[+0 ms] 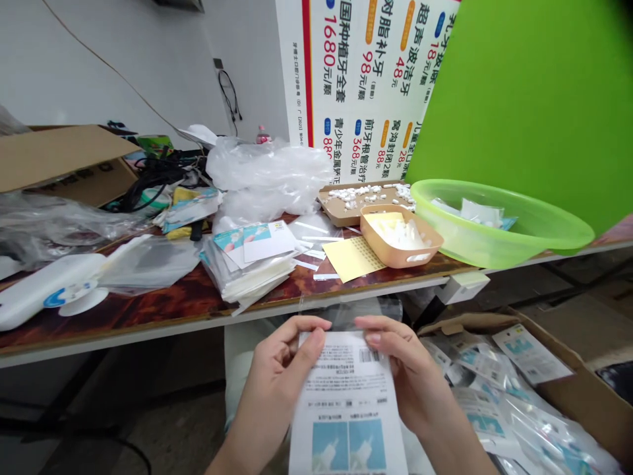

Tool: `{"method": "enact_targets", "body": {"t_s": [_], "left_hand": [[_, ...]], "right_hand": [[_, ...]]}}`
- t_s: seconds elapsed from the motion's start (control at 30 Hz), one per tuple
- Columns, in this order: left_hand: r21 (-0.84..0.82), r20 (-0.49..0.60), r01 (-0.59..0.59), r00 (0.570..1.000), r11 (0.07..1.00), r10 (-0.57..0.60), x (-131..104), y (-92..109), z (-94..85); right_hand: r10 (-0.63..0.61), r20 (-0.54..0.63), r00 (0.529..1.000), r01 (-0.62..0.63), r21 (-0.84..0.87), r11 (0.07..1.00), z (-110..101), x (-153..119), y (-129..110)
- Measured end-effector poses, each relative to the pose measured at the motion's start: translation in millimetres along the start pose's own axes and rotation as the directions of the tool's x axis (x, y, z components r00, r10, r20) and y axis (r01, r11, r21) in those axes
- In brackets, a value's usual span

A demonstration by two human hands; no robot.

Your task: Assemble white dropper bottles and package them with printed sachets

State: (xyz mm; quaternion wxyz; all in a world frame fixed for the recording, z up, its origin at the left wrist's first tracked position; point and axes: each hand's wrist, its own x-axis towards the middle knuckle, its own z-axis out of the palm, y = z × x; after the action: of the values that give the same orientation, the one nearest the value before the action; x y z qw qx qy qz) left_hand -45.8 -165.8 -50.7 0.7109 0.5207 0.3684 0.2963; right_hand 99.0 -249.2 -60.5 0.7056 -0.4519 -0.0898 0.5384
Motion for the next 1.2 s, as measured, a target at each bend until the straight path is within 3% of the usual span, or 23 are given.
{"method": "enact_targets", "body": {"t_s": [0.13,0.27,0.5,0.7,0.87,1.03,1.2], "left_hand": [[0.008,-0.046,-0.030,0.998,1.000,0.031,-0.2,-0.5,0.2],[0.016,-0.003,-0.021,1.000,1.000,0.021,-0.3,1.3,-1.7],[-0.018,0.201,0.209,0.959,0.978,-0.201,-12.5,12.4,-25.2],[-0.039,0.062,0.134,0.989,0.990,-0.132,-17.2,3.8,-34.0],[-0.080,0.103,0.111,0.989,0.991,-0.103,-15.9,0.4,-29.5],[-0.071,0.107,0.128,0.987,0.989,-0.120,-16.0,-0.6,-33.2],[-0.023,0.063,0.114,0.992,0.993,-0.112,-17.1,-0.8,-35.7]], "right_hand": [[-0.079,0.023,0.997,0.080,-0.061,0.995,0.3,0.1,-2.6],[-0.101,0.029,0.994,0.102,-0.058,0.993,-2.6,-2.4,-5.0],[0.004,0.134,0.991,0.015,-0.141,0.990,-12.1,-9.1,-1.3],[0.025,0.136,0.990,-0.010,-0.107,0.994,-6.7,-8.3,10.8],[-0.023,0.212,0.977,0.035,-0.055,0.998,-6.0,-5.2,20.9],[0.129,0.264,0.956,-0.107,-0.098,0.989,-4.1,-1.7,21.6],[0.169,0.227,0.959,-0.153,-0.088,0.984,-1.5,-2.4,12.0]]}}
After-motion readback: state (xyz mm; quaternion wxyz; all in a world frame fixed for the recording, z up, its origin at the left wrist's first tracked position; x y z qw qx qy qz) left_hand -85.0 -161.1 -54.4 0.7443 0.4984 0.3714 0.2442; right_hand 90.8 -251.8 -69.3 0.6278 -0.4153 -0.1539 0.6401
